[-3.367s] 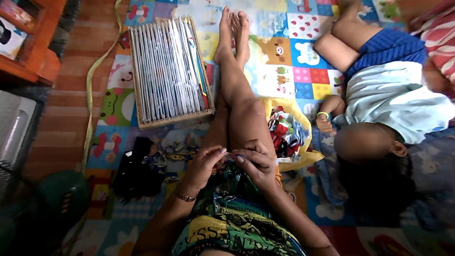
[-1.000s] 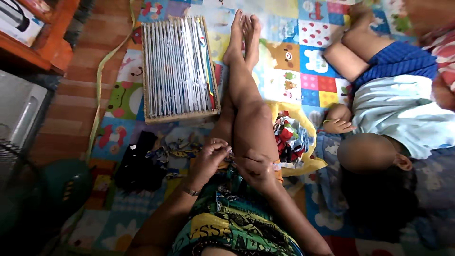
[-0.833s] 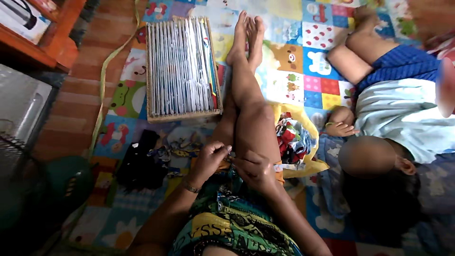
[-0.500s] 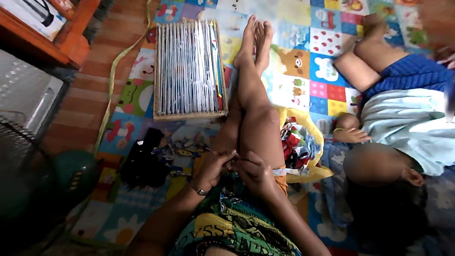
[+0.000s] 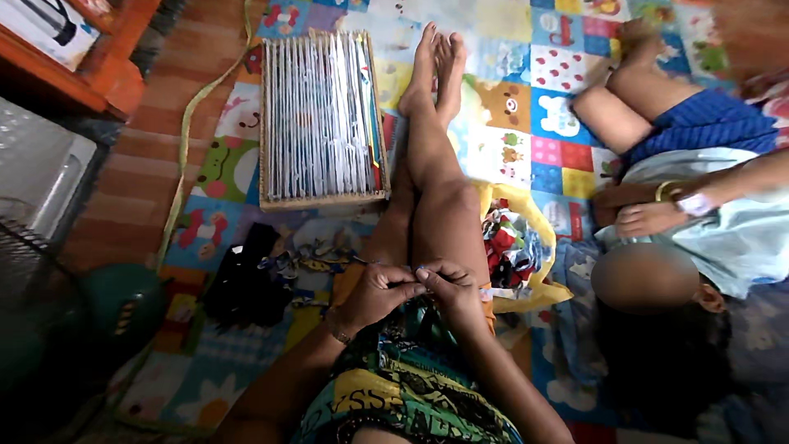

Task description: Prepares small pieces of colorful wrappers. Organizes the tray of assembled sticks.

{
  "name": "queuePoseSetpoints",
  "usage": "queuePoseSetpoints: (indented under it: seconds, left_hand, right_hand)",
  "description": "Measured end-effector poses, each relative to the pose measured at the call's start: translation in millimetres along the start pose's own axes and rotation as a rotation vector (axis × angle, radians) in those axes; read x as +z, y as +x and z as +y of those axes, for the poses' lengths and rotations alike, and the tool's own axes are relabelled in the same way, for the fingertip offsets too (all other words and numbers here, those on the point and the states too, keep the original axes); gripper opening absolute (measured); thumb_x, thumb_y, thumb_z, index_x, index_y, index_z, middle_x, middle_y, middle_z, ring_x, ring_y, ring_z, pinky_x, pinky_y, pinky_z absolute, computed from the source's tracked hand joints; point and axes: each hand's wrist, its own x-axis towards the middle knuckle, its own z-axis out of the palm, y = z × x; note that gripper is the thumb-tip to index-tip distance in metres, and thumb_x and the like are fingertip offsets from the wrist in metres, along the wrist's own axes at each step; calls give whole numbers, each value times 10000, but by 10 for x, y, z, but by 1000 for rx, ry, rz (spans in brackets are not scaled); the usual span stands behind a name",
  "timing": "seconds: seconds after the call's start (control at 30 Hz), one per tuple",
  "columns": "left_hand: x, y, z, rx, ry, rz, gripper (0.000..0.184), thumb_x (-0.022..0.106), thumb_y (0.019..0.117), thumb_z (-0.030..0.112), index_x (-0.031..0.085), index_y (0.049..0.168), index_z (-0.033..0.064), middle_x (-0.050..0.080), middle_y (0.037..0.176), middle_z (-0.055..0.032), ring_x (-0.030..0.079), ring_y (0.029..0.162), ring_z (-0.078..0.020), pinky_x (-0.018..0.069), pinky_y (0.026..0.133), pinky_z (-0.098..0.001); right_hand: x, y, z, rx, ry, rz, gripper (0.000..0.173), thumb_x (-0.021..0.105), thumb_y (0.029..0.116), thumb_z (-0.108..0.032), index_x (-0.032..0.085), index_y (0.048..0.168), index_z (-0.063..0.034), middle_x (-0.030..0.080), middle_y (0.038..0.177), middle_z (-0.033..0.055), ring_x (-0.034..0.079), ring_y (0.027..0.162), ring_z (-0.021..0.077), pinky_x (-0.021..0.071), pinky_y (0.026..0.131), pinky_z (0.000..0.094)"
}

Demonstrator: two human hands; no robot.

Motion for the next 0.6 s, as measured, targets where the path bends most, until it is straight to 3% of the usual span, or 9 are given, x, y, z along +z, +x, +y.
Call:
queuePoseSetpoints:
  seconds: [0.1, 0.17, 0.23, 0.3, 0.37, 0.43, 0.6]
  left_hand:
    - [58, -10, 28, 12, 70, 20, 101, 725, 903, 55, 736, 853, -32, 714, 790, 22, 628, 737, 61, 535, 708, -140]
    - [106, -17, 14, 13, -4, 94, 98, 669, 920, 39, 706, 842, -7, 678, 781, 56, 603, 728, 58, 513, 685, -144]
    - [104, -15, 0, -17, -114, 187, 105, 623, 952, 53, 706, 889, 45, 674, 826, 93, 607, 747, 45, 518, 692, -162]
    - [74, -3, -4, -32, -164, 228, 122, 603, 969, 66, 711, 913, 81, 667, 824, 118, 583, 711, 53, 494, 653, -151]
    - [48, 4, -12, -5, -152, 194, 132, 588, 982, 65, 694, 906, 79, 646, 802, 124, 555, 685, 65, 471, 632, -139]
    - [34, 14, -3, 21, -96, 150, 140, 561, 1000, 65, 664, 906, 61, 616, 799, 114, 541, 698, 64, 462, 644, -137]
    - [23, 38, 30, 0, -64, 104, 143, 516, 1022, 74, 631, 937, 69, 566, 784, 122, 500, 669, 68, 431, 616, -127]
  right_hand:
    - [22, 0, 7, 3, -28, 10, 125, 650, 935, -35, 745, 853, -33, 681, 778, -27, 615, 686, 12, 529, 637, 188]
    - [27, 5, 4, 18, -28, 2, 182, 597, 979, -62, 736, 864, -44, 682, 774, -41, 616, 684, 4, 527, 637, 188]
    - [-7, -3, -4, 43, 0, -69, 201, 555, 998, -56, 753, 1008, -24, 727, 875, -39, 640, 755, -6, 544, 696, 189]
    - [-39, -11, 8, 42, 14, -138, 212, 600, 965, -24, 739, 1122, 5, 748, 964, -21, 650, 799, -9, 551, 734, 189]
    - [-53, -19, 27, 30, 17, -139, 193, 646, 930, -9, 740, 1098, 7, 748, 951, -12, 665, 808, 8, 565, 746, 202]
    - [-46, -18, 15, 49, 26, -101, 139, 679, 903, -4, 734, 1030, -8, 723, 860, -24, 634, 723, 9, 541, 672, 194]
    - [-48, 7, 0, 10, -26, -130, 66, 682, 910, -38, 698, 974, -42, 661, 771, -76, 574, 647, -18, 491, 599, 171]
